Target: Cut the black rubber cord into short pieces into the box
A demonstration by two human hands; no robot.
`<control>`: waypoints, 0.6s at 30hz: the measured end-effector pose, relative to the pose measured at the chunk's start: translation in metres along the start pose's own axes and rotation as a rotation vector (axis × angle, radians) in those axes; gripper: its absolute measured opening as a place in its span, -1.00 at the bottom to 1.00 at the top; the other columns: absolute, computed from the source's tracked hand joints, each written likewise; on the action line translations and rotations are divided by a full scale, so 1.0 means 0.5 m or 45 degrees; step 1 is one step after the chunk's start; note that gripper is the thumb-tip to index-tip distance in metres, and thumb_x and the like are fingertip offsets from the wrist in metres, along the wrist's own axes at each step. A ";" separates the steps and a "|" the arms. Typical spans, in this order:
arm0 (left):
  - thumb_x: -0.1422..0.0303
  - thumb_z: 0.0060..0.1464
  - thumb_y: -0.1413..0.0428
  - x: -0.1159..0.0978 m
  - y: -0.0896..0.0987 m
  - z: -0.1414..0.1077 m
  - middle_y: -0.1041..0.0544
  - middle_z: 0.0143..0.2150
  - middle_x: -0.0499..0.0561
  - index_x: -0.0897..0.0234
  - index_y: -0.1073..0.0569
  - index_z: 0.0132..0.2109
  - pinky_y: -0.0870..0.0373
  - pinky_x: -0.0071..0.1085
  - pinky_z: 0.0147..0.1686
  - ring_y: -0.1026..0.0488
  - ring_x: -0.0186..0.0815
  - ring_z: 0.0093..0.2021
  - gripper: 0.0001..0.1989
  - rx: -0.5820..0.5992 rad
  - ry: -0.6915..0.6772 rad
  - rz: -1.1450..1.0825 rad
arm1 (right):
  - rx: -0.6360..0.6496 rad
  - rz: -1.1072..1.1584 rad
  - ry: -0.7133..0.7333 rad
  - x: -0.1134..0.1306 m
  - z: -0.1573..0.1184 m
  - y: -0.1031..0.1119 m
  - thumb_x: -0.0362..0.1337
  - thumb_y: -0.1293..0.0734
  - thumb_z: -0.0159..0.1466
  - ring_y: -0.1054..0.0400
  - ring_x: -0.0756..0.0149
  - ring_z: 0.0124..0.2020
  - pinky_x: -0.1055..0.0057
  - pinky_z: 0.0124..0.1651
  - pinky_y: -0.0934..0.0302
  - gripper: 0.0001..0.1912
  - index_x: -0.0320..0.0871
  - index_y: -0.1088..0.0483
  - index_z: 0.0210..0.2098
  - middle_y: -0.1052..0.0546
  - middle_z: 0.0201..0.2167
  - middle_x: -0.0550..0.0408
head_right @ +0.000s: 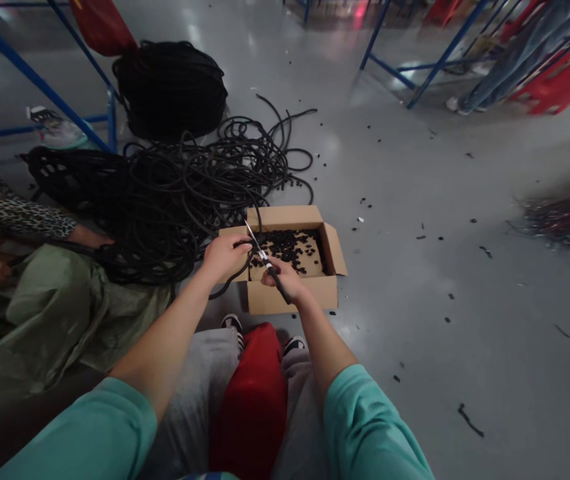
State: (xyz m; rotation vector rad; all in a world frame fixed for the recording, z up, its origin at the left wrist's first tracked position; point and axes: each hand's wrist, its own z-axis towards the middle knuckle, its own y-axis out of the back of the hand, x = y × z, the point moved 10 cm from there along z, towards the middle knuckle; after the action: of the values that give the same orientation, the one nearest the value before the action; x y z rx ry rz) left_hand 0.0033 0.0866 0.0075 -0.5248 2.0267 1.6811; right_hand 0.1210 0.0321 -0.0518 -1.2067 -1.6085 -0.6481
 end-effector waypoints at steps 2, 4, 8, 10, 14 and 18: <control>0.26 -0.01 0.02 -0.005 -0.003 -0.001 -0.50 -0.07 -0.01 0.14 -0.48 -0.13 -0.27 -0.36 -0.12 -0.39 -0.21 -0.06 -0.70 0.023 -0.035 0.040 | 0.052 0.020 -0.030 -0.005 0.000 -0.001 -0.38 -0.28 -0.21 -0.16 0.46 -0.52 0.48 -0.44 -0.02 -0.36 -0.21 -0.27 -0.07 -0.33 -0.58 0.24; 0.25 0.00 0.03 -0.005 -0.008 0.000 -0.50 -0.08 -0.01 0.14 -0.49 -0.13 -0.27 -0.37 -0.14 -0.39 -0.22 -0.07 -0.69 0.045 -0.056 0.046 | 0.052 0.014 -0.046 -0.008 -0.001 0.003 -0.39 -0.30 -0.22 -0.19 0.44 -0.48 0.46 -0.39 -0.05 -0.36 -0.19 -0.27 -0.08 -0.36 -0.53 0.22; 0.26 -0.01 0.05 0.002 -0.024 0.009 -0.53 -0.17 0.00 0.20 -0.50 -0.18 -0.27 -0.42 -0.20 -0.41 -0.27 -0.15 -0.69 0.095 -0.076 -0.031 | 0.037 0.039 -0.034 -0.005 -0.004 0.003 -0.38 -0.31 -0.21 -0.20 0.42 -0.45 0.43 -0.33 -0.07 -0.40 -0.15 -0.29 -0.10 -0.34 -0.50 0.22; 0.27 -0.03 0.05 0.003 -0.035 0.011 -0.54 -0.30 -0.01 0.26 -0.50 -0.24 -0.27 -0.45 -0.30 -0.41 -0.31 -0.27 -0.70 0.148 -0.096 -0.147 | 0.045 0.054 -0.014 -0.001 -0.007 -0.002 -0.36 -0.31 -0.21 -0.18 0.44 -0.47 0.44 -0.36 -0.06 -0.42 -0.14 -0.30 -0.12 -0.31 -0.52 0.23; 0.30 -0.07 0.05 0.003 -0.040 0.008 -0.45 -0.51 -0.05 0.34 -0.48 -0.37 -0.19 -0.51 -0.49 -0.29 -0.43 -0.52 -0.74 0.204 -0.073 -0.415 | 0.085 -0.002 0.019 0.008 -0.010 -0.010 -0.35 -0.29 -0.19 -0.09 0.48 -0.57 0.48 -0.49 0.01 -0.47 -0.16 -0.31 -0.16 -0.25 -0.60 0.26; 0.28 -0.08 0.04 0.004 -0.037 0.004 -0.35 -0.59 -0.09 0.36 -0.44 -0.44 -0.11 -0.53 -0.56 -0.15 -0.50 -0.61 -0.76 0.205 -0.040 -0.616 | 0.041 -0.048 -0.006 0.004 -0.011 -0.004 -0.34 -0.27 -0.19 -0.04 0.51 -0.66 0.50 -0.59 0.06 -0.46 -0.19 -0.31 -0.15 -0.22 -0.67 0.30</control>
State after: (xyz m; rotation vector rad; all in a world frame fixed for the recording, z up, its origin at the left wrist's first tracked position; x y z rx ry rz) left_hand 0.0120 0.0851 -0.0088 -0.8452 1.8054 1.2200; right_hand 0.1212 0.0275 -0.0475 -1.1577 -1.6432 -0.6414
